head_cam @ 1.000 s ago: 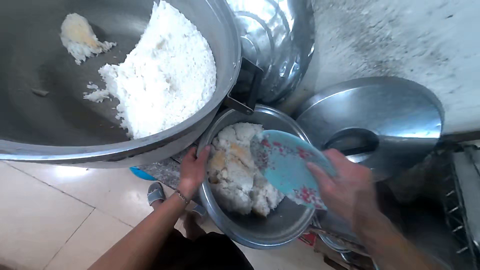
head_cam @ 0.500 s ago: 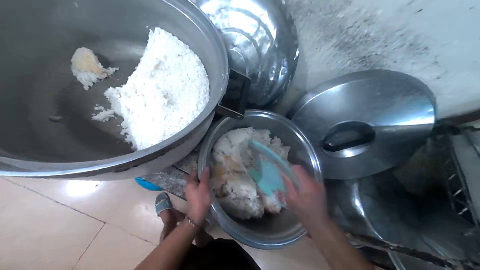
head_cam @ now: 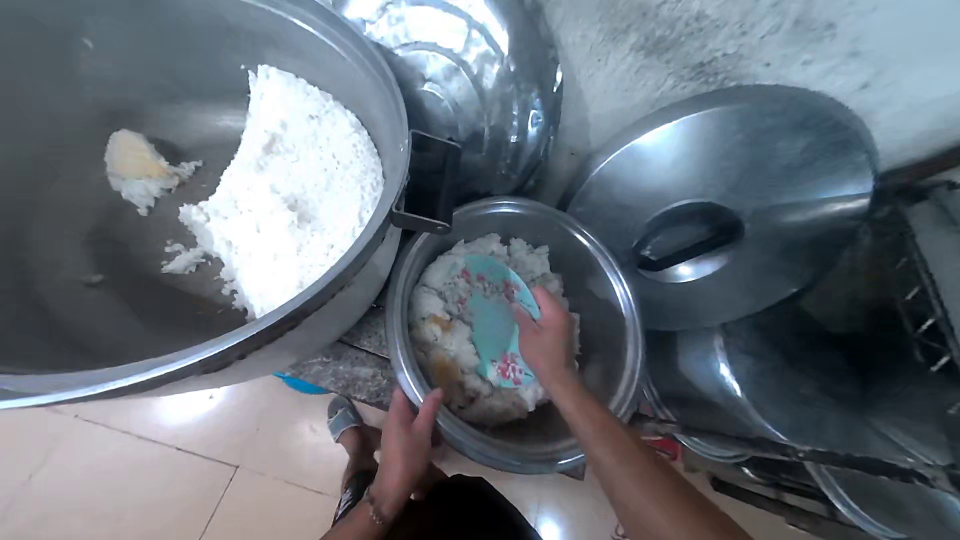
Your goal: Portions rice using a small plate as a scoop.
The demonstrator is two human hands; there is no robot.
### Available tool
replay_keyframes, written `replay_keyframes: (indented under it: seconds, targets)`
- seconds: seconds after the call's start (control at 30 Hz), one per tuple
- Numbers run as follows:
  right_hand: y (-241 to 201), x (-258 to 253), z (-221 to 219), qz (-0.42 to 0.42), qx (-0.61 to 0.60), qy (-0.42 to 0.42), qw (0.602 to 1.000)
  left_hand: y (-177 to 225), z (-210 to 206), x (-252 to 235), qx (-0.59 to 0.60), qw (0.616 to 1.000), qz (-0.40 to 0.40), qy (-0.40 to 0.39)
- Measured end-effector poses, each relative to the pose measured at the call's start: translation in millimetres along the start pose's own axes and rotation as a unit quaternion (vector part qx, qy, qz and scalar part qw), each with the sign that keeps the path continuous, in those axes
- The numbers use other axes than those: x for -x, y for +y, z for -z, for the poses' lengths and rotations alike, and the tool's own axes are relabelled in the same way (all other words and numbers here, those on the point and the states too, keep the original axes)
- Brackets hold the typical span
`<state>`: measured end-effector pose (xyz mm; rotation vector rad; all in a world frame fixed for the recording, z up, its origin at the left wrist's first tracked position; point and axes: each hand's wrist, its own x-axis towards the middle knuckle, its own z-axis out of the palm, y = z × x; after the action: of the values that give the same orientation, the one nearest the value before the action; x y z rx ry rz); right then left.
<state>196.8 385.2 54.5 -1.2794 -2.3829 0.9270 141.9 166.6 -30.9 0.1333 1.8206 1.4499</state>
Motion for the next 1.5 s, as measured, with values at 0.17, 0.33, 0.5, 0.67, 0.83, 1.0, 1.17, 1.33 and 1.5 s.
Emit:
replay_keyframes:
  seconds: [0.17,0.33,0.5,0.67,0.83,1.0,1.17,1.33,1.5]
  targets:
    - [-25,53,100,0.106,0.116,0.107,0.982,6,25,5,0.063,0.978,0.156,-0.123]
    - [6,53,27,0.162,0.201,0.123,0.958,5,15,12,0.096,0.963,0.181,-0.174]
    - [-17,-29,-31,0.117,0.124,0.079,0.982,-5,-2,29,0.118,0.962,0.165,-0.184]
    - [-13,-23,92,0.043,0.081,0.064,0.994,-11,-4,40,0.102,0.968,0.153,-0.171]
    - [2,52,72,0.136,0.165,0.077,0.974,-2,2,16,0.122,0.985,0.109,-0.059]
    - [4,-10,-7,0.042,0.079,0.022,0.996,-10,2,19,0.14,0.981,0.108,-0.083]
    - [6,-25,49,0.028,0.004,0.024,0.999,-7,2,23,0.108,0.981,0.123,-0.106]
    - [1,28,74,0.131,0.092,0.123,0.979,-13,8,33,0.031,0.98,0.116,-0.161]
    - [31,7,36,0.039,0.095,0.036,0.994,-13,49,32,-0.201,0.943,0.051,-0.26]
